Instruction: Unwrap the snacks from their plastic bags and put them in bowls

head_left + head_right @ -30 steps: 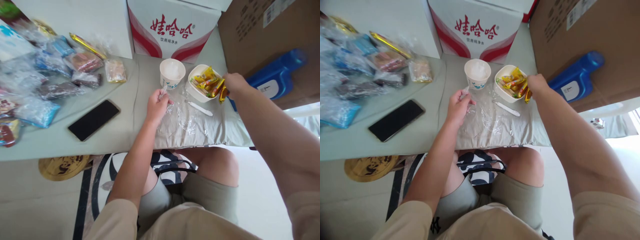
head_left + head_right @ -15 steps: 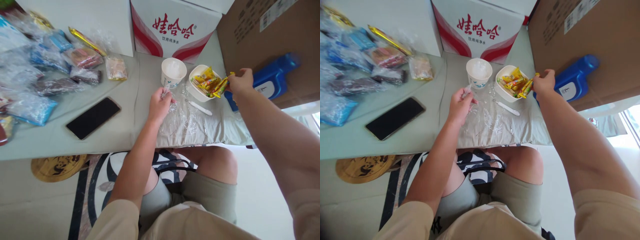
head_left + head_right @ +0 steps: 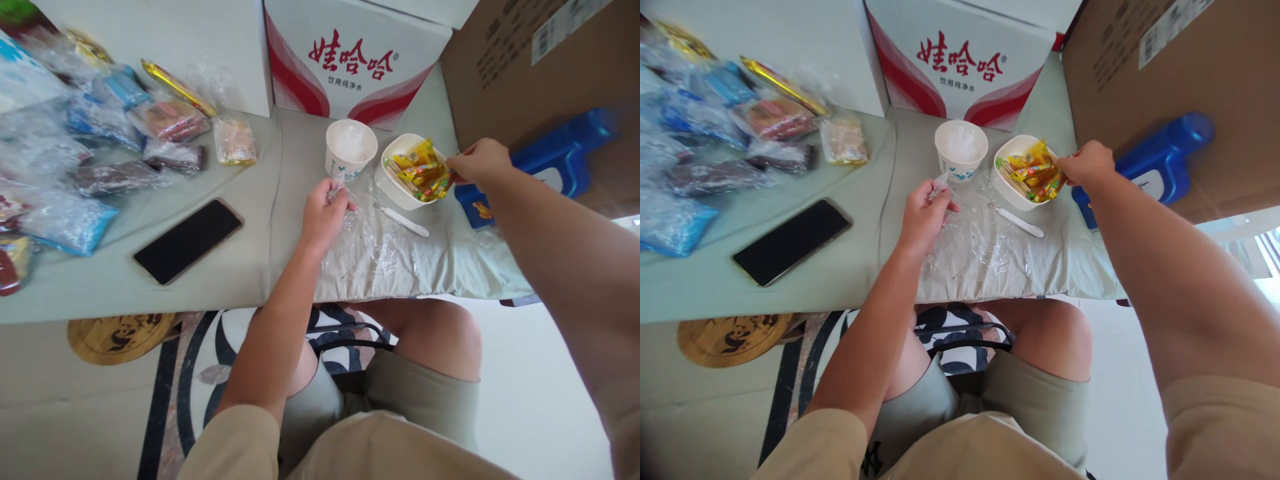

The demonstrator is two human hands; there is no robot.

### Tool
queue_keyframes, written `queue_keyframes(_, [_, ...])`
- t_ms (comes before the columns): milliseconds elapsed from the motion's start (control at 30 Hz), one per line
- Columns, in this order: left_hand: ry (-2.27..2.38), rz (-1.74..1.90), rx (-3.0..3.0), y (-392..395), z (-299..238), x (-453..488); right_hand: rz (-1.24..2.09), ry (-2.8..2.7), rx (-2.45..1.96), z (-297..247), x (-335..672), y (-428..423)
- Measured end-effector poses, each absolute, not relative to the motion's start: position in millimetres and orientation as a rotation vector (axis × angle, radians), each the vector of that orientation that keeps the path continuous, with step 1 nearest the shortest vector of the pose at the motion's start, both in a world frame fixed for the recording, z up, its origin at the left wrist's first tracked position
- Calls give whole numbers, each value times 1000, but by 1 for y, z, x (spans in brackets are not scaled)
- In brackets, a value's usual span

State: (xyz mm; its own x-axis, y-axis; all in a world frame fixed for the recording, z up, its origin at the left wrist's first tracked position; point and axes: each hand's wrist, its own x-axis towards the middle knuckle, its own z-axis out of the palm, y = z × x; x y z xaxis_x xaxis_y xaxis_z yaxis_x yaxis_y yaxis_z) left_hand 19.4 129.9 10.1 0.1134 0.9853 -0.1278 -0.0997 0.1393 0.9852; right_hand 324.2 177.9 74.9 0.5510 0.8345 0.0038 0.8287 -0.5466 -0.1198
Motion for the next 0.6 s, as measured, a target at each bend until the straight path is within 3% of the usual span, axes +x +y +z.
queue_keyframes(100, [1112,1109,1112,132,6,22,111,-1244,-2901,94,309,175])
queue_keyframes(367, [1103,1116,1129,132,3,25,343,-1495,-3021,89,308,178])
queue_keyframes(600, [1100,1115,1132,133,3,24,99,-1829,-3046,81,306,182])
